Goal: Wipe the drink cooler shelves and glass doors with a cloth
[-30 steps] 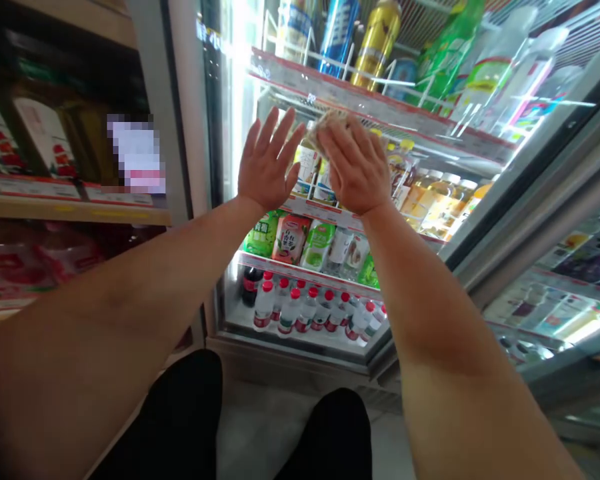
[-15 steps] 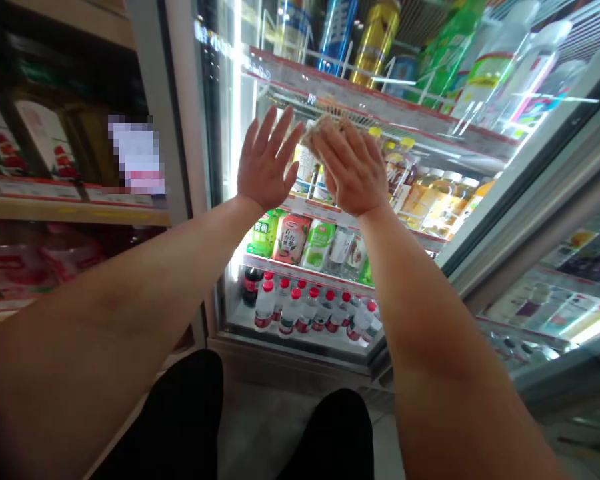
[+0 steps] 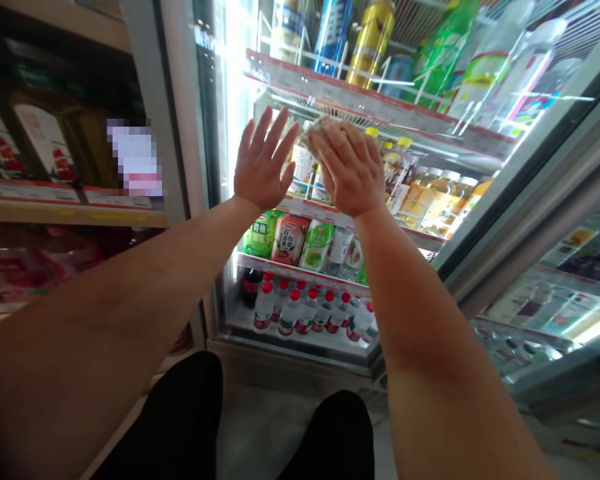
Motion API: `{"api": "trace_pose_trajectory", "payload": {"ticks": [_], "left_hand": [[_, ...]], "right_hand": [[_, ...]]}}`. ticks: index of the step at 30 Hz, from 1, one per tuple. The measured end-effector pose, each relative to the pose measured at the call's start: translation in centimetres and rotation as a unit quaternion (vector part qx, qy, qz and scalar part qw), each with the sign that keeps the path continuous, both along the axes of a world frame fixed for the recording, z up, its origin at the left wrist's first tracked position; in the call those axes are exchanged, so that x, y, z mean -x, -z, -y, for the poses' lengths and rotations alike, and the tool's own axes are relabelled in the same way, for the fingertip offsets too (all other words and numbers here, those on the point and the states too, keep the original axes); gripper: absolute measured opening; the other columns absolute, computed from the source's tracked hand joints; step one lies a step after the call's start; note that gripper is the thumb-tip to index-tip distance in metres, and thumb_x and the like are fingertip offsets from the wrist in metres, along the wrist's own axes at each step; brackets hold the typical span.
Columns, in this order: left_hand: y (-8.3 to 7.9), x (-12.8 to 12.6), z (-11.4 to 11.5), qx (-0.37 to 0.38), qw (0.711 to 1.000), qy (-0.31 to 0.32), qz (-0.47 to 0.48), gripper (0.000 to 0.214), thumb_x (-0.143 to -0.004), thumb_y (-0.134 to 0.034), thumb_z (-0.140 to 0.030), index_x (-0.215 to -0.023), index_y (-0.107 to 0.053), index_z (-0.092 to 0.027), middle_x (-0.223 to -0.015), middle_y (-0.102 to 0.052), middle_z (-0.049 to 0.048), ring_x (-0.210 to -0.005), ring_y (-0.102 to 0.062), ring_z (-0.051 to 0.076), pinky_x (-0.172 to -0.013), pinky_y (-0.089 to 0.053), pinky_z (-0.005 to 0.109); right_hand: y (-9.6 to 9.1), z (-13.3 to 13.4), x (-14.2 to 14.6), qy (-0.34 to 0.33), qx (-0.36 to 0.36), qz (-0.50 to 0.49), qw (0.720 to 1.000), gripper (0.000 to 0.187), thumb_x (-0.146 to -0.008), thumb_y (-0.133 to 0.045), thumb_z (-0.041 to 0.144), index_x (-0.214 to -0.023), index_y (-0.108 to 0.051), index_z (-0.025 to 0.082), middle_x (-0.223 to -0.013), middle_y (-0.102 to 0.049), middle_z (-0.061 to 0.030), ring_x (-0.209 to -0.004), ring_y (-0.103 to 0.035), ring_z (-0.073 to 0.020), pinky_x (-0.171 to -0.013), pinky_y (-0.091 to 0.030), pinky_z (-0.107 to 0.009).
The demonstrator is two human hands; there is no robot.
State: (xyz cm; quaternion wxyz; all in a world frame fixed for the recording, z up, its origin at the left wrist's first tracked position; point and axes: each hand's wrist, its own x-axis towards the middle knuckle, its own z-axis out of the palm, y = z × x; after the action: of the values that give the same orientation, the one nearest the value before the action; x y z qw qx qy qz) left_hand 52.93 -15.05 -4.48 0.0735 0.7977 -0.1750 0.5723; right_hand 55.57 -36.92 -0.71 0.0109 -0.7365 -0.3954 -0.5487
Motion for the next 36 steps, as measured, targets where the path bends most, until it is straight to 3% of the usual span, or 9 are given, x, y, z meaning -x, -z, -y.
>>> {"api": "trace_pose_trajectory", "payload": {"ticks": [4, 6, 13, 19, 21, 24, 27, 32, 36], "left_hand": [[-0.1, 0.0, 0.0, -0.010, 1.000, -0.018, 0.006, 0.063, -0.099, -0.029, -0.041, -0.160, -0.021, -0.032, -0.166, -0.005, -0.0109, -0.154, 0.005, 0.017, -0.131, 0.002, 0.045], [-0.1, -0.1, 0.0, -0.015, 1.000, -0.026, 0.004, 0.063, -0.099, -0.029, -0.040, -0.161, -0.020, -0.031, -0.166, -0.005, -0.0105, -0.154, 0.007, 0.016, -0.131, 0.002, 0.045], [0.0, -0.2, 0.0, -0.019, 0.999, -0.040, 0.008, 0.063, -0.100, -0.028, -0.039, -0.161, -0.019, -0.030, -0.166, -0.002, -0.0104, -0.153, 0.008, 0.014, -0.131, 0.002, 0.044], [-0.1, 0.2, 0.2, -0.007, 0.999, -0.044, -0.009, 0.066, -0.096, -0.030, -0.038, -0.161, -0.020, -0.031, -0.166, -0.006, -0.0120, -0.153, 0.007, 0.017, -0.131, 0.004, 0.042], [-0.1, 0.3, 0.2, -0.006, 0.999, -0.046, -0.013, 0.066, -0.096, -0.030, -0.038, -0.161, -0.019, -0.033, -0.165, -0.006, -0.0140, -0.153, 0.008, 0.017, -0.131, 0.004, 0.042], [-0.1, 0.1, 0.1, -0.003, 0.999, -0.038, -0.011, 0.066, -0.097, -0.029, -0.041, -0.161, -0.016, -0.036, -0.165, -0.008, -0.0171, -0.152, 0.012, 0.016, -0.131, 0.003, 0.045], [0.0, -0.5, 0.0, -0.010, 0.999, -0.046, 0.000, 0.064, -0.098, -0.026, -0.043, -0.161, -0.016, -0.033, -0.165, -0.005, -0.0165, -0.152, 0.015, 0.013, -0.131, 0.004, 0.044], [0.5, -1.1, -0.1, -0.016, 0.997, -0.074, 0.017, 0.061, -0.101, -0.021, -0.044, -0.160, -0.018, -0.029, -0.165, 0.001, -0.0178, -0.153, 0.015, 0.011, -0.131, 0.007, 0.039], [0.6, -0.8, -0.1, -0.011, 0.998, -0.067, 0.014, 0.061, -0.100, -0.019, -0.044, -0.160, -0.018, -0.033, -0.165, -0.008, -0.0176, -0.152, 0.014, 0.009, -0.132, 0.003, 0.037]], "right_hand": [[-0.6, 0.7, -0.9, 0.022, -0.100, 0.006, 0.995, 0.059, -0.101, -0.022, 0.041, -0.158, -0.034, 0.029, -0.157, -0.044, -0.0080, -0.151, -0.029, -0.0367, -0.115, -0.031, -0.068], [-0.8, 1.1, -1.4, 0.038, -0.113, 0.013, 0.993, 0.060, -0.101, -0.019, 0.042, -0.158, -0.032, 0.029, -0.157, -0.044, -0.0082, -0.151, -0.029, -0.0361, -0.115, -0.032, -0.067], [0.5, 0.2, -0.4, 0.006, -0.008, 0.023, 1.000, 0.056, -0.101, -0.025, 0.042, -0.156, -0.036, 0.035, -0.157, -0.046, -0.0012, -0.151, -0.030, -0.0308, -0.118, -0.029, -0.064], [0.0, 0.6, -2.9, -0.005, -0.216, 0.058, 0.975, 0.063, -0.101, -0.007, 0.046, -0.158, -0.030, 0.033, -0.154, -0.049, -0.0010, -0.155, -0.014, -0.0320, -0.123, -0.013, -0.062], [0.0, 0.7, -3.0, 0.010, -0.259, 0.067, 0.963, 0.065, -0.101, -0.004, 0.044, -0.157, -0.035, 0.030, -0.155, -0.048, -0.0016, -0.155, -0.017, -0.0306, -0.124, -0.013, -0.057], [0.8, 0.2, -1.9, 0.019, -0.168, 0.060, 0.984, 0.062, -0.102, -0.012, 0.042, -0.153, -0.043, 0.025, -0.156, -0.047, -0.0043, -0.150, -0.031, -0.0299, -0.123, -0.024, -0.056], [1.6, -0.2, -0.8, 0.005, -0.038, 0.025, 0.999, 0.055, -0.102, -0.022, 0.040, -0.152, -0.043, 0.032, -0.154, -0.049, -0.0022, -0.150, -0.033, -0.0302, -0.120, -0.028, -0.061], [1.6, -0.2, -0.4, 0.002, -0.127, 0.005, 0.992, 0.058, -0.101, -0.020, 0.035, -0.156, -0.037, 0.029, -0.160, -0.040, -0.0061, -0.152, -0.028, -0.0332, -0.119, -0.027, -0.065], [-0.3, 1.0, -0.6, 0.022, -0.055, -0.005, 0.998, 0.057, -0.101, -0.024, 0.037, -0.157, -0.034, 0.033, -0.159, -0.042, -0.0023, -0.153, -0.025, -0.0332, -0.118, -0.028, -0.065]]}}
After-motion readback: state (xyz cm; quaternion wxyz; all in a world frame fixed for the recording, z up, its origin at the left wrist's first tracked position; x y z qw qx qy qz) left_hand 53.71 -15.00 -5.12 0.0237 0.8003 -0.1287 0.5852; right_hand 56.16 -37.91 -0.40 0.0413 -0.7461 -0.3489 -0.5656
